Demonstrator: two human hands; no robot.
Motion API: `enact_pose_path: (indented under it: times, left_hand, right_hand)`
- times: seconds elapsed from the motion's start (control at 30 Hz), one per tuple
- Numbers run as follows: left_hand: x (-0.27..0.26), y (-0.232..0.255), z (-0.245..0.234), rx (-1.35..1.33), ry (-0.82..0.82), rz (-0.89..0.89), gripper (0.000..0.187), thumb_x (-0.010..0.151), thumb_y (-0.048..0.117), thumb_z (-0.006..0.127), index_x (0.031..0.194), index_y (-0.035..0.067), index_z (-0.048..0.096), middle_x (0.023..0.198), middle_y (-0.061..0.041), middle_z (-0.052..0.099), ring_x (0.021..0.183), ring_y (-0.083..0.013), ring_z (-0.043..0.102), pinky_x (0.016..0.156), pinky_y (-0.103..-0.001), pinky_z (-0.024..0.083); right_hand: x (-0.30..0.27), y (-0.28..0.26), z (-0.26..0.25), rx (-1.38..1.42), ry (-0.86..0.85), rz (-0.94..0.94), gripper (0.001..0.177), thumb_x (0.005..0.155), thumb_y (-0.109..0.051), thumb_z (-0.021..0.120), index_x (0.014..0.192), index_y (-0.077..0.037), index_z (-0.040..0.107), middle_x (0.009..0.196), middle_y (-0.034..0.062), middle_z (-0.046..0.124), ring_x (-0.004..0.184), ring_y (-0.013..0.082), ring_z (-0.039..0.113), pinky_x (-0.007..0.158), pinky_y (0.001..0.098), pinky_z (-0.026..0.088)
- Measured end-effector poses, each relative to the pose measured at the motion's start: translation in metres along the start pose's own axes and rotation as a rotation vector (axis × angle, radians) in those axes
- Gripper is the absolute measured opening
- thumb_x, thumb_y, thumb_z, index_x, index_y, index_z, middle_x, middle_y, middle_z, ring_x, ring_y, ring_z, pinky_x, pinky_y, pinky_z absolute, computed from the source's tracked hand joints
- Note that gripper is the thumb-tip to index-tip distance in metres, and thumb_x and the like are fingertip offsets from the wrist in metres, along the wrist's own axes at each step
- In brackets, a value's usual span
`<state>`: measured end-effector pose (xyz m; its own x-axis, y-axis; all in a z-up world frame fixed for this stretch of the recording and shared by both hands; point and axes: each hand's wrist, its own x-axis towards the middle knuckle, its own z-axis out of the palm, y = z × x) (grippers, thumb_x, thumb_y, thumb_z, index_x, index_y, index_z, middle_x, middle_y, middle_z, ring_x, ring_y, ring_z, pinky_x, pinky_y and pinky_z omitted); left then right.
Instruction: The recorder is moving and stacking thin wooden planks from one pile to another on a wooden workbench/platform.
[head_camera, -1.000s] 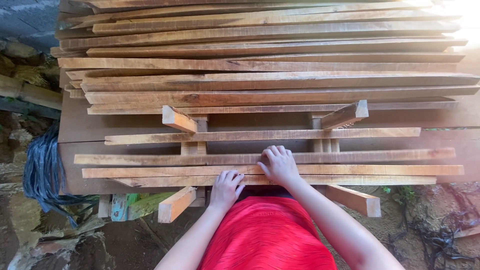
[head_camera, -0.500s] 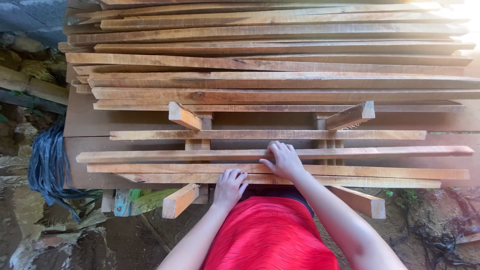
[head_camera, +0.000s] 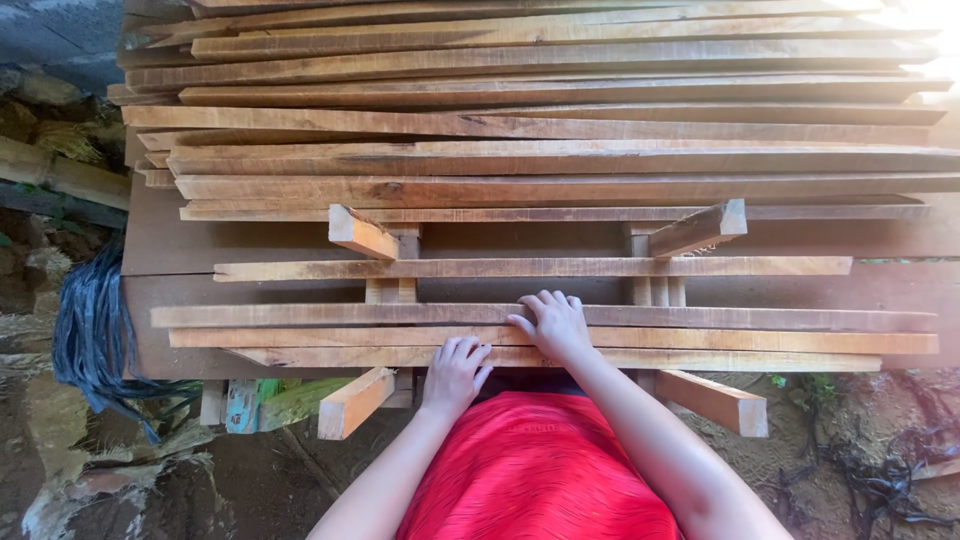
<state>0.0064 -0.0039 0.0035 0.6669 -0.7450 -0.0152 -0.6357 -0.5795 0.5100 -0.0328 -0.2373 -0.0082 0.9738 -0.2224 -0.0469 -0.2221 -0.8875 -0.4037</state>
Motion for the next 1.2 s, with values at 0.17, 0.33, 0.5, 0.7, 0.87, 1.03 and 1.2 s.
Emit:
enact_pose_path:
  times: [0.17,0.33,0.5,0.7,0.87,1.03,1.2]
  left_hand:
    - [0.000,0.003,-0.003,0.008,-0.012,-0.004,0.035,0.083,0.025,0.078,0.114,0.013,0.071,0.115,-0.005,0.063,0.114,-0.0260,0.057,0.096,-0.042,0.048]
    - [0.000,0.003,0.001,0.004,0.011,0.010,0.034,0.082,0.025,0.078,0.114,0.013,0.072,0.115,-0.005,0.063,0.113,-0.0257,0.057,0.097,-0.042,0.048]
    - [0.000,0.003,-0.001,0.014,0.006,-0.011,0.034,0.082,0.024,0.078,0.113,0.012,0.072,0.116,-0.005,0.063,0.114,-0.0260,0.057,0.096,-0.042,0.048]
    - [-0.001,0.003,0.003,0.026,0.017,-0.003,0.034,0.082,0.025,0.078,0.113,0.012,0.072,0.115,-0.004,0.063,0.113,-0.0256,0.056,0.095,-0.042,0.047]
    - [-0.005,0.004,-0.002,0.023,0.000,0.024,0.035,0.085,0.024,0.077,0.116,0.011,0.071,0.115,-0.004,0.062,0.112,-0.0250,0.056,0.093,-0.041,0.048]
    - [-0.006,0.001,-0.003,0.070,0.021,0.094,0.038,0.085,0.022,0.075,0.120,0.010,0.070,0.115,-0.004,0.061,0.111,-0.0248,0.056,0.092,-0.041,0.048]
    - [-0.011,-0.001,0.005,0.084,0.011,0.099,0.038,0.088,0.022,0.074,0.123,0.010,0.068,0.119,-0.005,0.060,0.115,-0.0256,0.055,0.095,-0.042,0.047]
  right_hand:
    - [0.008,-0.002,-0.008,-0.017,-0.057,0.014,0.046,0.088,-0.055,0.068,0.111,-0.015,0.074,0.100,0.0055,0.070,0.100,0.0268,0.063,0.088,0.0444,0.044]
    - [0.013,-0.002,-0.020,0.008,-0.125,-0.028,0.050,0.083,-0.054,0.072,0.112,-0.014,0.073,0.104,0.0072,0.070,0.102,0.0281,0.063,0.086,0.0444,0.045]
    - [0.009,-0.020,-0.014,-0.023,0.207,-0.217,0.027,0.091,-0.034,0.071,0.110,-0.015,0.072,0.110,0.0044,0.070,0.106,0.0261,0.064,0.091,0.0421,0.049]
    - [-0.026,-0.011,0.010,0.049,0.011,-0.108,0.037,0.087,-0.040,0.076,0.105,-0.008,0.068,0.101,0.0082,0.068,0.092,0.0269,0.064,0.077,0.0409,0.050]
    - [-0.018,-0.023,-0.022,0.064,-0.014,-0.119,0.034,0.085,-0.039,0.077,0.093,-0.009,0.063,0.089,0.0081,0.066,0.086,0.0279,0.065,0.074,0.0415,0.050]
    - [-0.019,-0.014,-0.013,0.162,0.014,-0.033,0.032,0.087,-0.037,0.077,0.088,-0.009,0.061,0.085,0.0089,0.067,0.084,0.0295,0.065,0.074,0.0414,0.051]
    - [-0.022,-0.005,-0.024,0.282,-0.004,-0.119,0.026,0.086,-0.034,0.078,0.095,-0.012,0.067,0.095,0.0049,0.073,0.095,0.0274,0.067,0.083,0.0415,0.053]
